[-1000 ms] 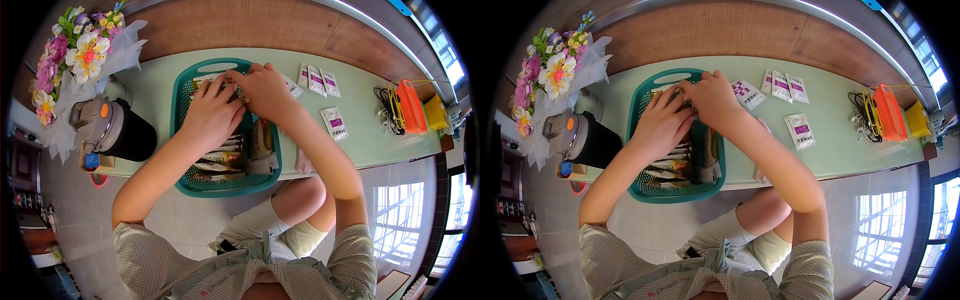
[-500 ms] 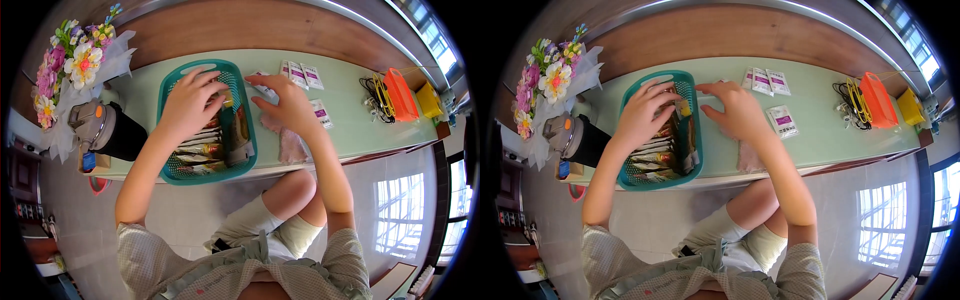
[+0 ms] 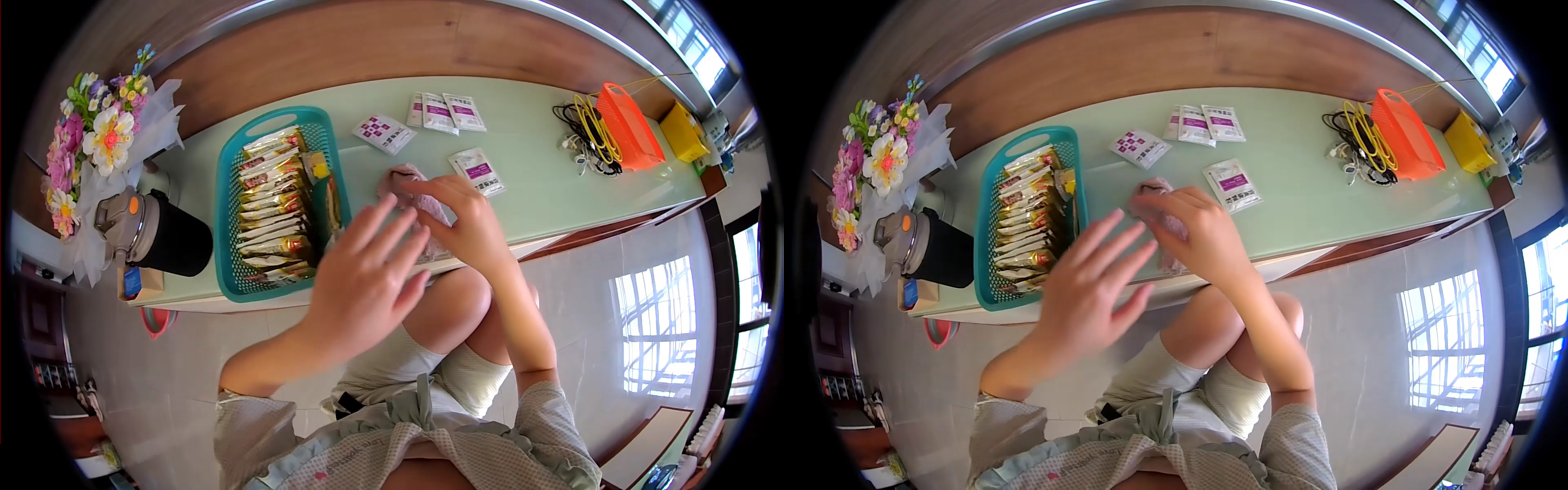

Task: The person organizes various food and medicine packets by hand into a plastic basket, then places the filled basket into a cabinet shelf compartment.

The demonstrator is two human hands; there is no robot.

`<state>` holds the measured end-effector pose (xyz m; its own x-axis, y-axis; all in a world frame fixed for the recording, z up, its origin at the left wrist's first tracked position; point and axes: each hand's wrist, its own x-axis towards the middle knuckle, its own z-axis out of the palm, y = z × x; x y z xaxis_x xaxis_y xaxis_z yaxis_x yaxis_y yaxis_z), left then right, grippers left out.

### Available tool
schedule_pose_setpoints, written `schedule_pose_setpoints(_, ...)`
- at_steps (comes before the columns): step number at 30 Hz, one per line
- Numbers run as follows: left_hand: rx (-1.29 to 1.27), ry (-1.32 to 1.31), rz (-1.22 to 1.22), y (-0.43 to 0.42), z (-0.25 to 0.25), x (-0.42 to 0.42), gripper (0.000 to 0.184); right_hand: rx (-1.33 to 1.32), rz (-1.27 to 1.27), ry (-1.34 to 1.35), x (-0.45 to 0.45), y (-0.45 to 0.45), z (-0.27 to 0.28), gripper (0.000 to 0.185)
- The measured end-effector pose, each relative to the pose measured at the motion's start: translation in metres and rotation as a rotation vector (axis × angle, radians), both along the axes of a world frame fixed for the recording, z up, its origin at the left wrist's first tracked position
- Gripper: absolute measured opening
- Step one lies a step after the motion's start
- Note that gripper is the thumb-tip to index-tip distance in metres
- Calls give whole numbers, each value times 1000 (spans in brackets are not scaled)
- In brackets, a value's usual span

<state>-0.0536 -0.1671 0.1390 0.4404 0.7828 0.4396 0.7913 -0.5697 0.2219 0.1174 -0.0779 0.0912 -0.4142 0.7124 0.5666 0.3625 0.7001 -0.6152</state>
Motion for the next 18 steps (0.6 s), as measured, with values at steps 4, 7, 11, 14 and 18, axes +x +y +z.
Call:
schedule_pose_setpoints(4,-117,-208,-93,12,-33,40,43,-4,-59,-19,23,-4,-20,45)
schedule_pose_setpoints(7,-239,-417,-73,26,-60,73,43,-65,-178,-35,39,-4,-35,45)
schedule_pose_setpoints(11,-176,-433,-74,58,-85,100,45,48,-400,-38,58,2,-52,53)
schedule_pose_setpoints(14,-204,-489,-33,80,-101,102,51,42,-536,-75,69,12,-67,46)
schedule_pose_setpoints(18,-478,-724,-11,90,-106,100,60,-9,-644,-145,77,25,-80,46)
